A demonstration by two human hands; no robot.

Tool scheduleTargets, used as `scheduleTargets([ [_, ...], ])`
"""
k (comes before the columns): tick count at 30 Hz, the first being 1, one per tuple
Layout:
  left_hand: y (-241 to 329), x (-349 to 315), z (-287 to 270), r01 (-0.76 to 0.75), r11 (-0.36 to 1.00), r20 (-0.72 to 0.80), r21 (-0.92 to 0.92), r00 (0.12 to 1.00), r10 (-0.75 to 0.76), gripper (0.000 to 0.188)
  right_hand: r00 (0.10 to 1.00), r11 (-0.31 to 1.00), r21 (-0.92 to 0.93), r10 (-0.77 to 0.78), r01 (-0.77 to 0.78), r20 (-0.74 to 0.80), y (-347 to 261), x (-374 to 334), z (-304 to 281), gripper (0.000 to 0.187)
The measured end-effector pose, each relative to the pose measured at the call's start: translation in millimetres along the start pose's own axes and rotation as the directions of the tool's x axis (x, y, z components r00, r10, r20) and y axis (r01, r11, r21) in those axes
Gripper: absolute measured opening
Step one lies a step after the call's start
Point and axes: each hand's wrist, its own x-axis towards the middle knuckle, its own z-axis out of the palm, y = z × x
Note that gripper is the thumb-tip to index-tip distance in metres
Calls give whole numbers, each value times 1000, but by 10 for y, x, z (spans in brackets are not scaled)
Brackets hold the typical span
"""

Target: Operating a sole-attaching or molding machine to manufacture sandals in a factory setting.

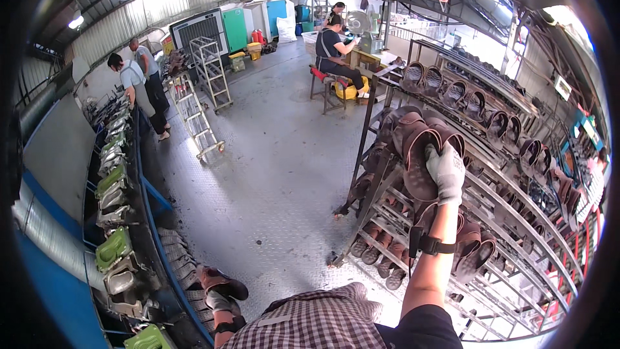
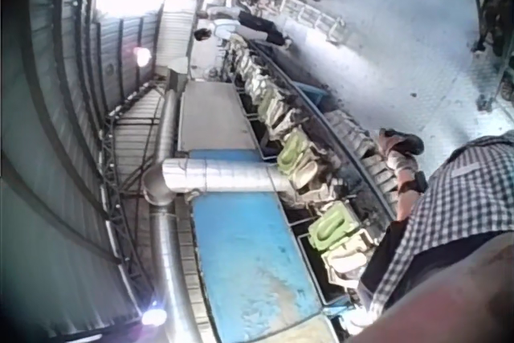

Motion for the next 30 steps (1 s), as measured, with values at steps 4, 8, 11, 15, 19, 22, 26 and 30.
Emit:
scheduleTargets([
  [4, -152, -145, 522, 18, 858, 55, -513, 998, 12, 31, 1000, 1000, 25, 14, -13, -25, -94, 35, -5, 41],
  [8, -210, -211, 726, 9, 777, 65, -629, 997, 41, 32, 999, 1000, 13, 28, -27, -21, -96, 83, -35, 42],
  [11, -253, -244, 834, 38, 743, 91, -668, 995, 31, 33, 1000, 1000, 16, 3, -3, -27, -155, 127, 22, 43],
  [15, -303, -167, 824, 35, 736, 90, -676, 995, 36, 34, 1000, 1000, 26, 5, -4, -31, -213, 145, -23, 43],
  [19, -359, -151, 830, 31, 732, 99, -680, 994, 50, 36, 1000, 1000, 14, 16, -16, -21, -297, 171, -34, 43],
  [22, -403, -95, 810, 24, 727, 101, -686, 993, 62, 37, 1000, 999, 21, 31, -31, -3, -351, 194, -46, 43],
  [26, -463, -82, 824, 14, 728, 105, -686, 991, 79, 38, 999, 999, 4, 46, -46, 7, -442, 240, -40, 42],
  [30, -523, -50, 779, -5, 732, 98, -681, 990, 98, 40, 999, 999, -4, 53, -53, 13, -491, 298, -11, 41],
])
